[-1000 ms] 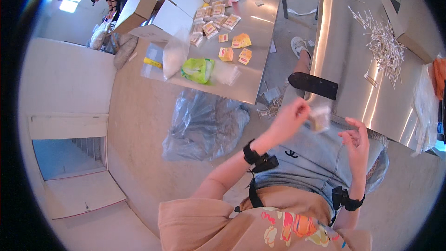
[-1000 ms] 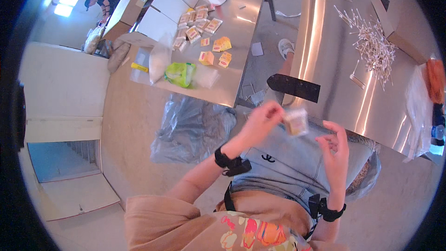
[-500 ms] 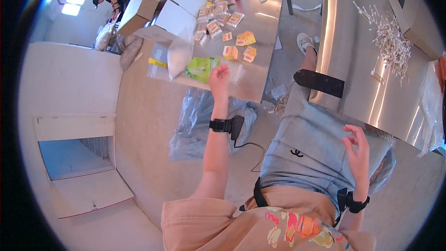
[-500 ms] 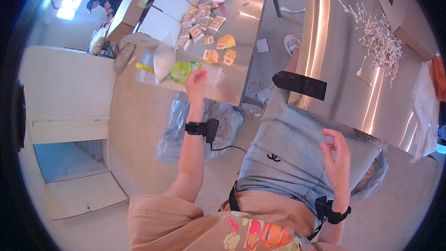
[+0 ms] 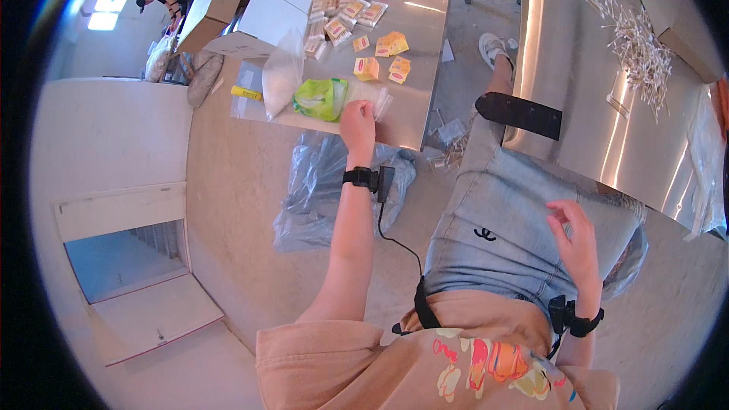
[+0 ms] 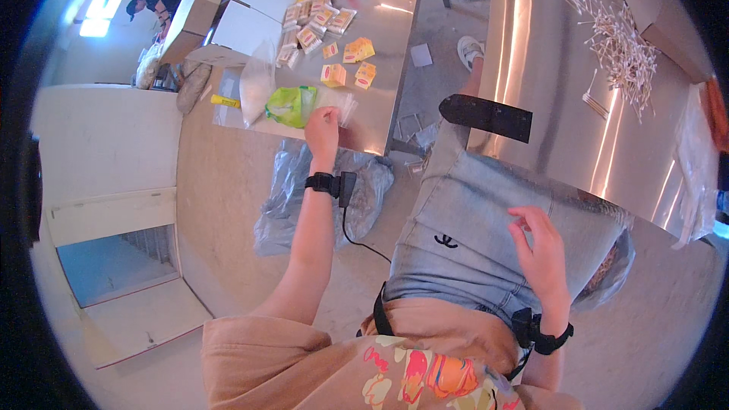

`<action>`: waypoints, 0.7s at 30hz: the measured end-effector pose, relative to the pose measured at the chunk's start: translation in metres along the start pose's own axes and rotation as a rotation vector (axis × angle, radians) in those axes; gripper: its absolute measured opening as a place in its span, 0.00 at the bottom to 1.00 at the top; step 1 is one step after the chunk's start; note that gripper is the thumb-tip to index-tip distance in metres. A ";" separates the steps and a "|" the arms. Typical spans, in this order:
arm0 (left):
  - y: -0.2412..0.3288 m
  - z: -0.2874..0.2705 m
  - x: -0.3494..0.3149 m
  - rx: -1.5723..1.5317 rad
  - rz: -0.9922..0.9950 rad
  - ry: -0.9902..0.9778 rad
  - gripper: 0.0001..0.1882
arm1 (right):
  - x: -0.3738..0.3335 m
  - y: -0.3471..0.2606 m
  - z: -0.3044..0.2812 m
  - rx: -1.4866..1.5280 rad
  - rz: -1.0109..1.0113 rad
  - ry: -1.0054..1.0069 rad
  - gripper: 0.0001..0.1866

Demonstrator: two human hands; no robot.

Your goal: Sorting cotton swabs and placing them into a small package.

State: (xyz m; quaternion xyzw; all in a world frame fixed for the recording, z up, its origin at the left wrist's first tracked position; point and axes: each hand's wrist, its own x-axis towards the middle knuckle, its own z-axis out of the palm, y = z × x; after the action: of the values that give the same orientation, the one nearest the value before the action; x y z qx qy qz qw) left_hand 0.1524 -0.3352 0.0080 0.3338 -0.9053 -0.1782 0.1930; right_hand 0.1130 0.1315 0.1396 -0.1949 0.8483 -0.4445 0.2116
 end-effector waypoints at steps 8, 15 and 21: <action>0.022 -0.006 -0.006 0.115 0.122 -0.018 0.15 | 0.000 0.002 0.001 -0.019 -0.032 0.015 0.10; 0.029 -0.001 0.003 0.381 0.128 -0.100 0.17 | 0.001 -0.003 -0.001 -0.036 -0.026 0.032 0.10; 0.027 -0.007 0.010 0.381 0.080 -0.192 0.13 | -0.001 -0.001 -0.001 -0.015 -0.058 0.060 0.10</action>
State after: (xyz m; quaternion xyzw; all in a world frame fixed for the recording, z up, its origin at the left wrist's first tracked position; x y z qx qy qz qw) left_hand 0.1344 -0.3237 0.0289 0.3097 -0.9493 -0.0270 0.0465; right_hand 0.1140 0.1321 0.1412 -0.2076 0.8515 -0.4499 0.1714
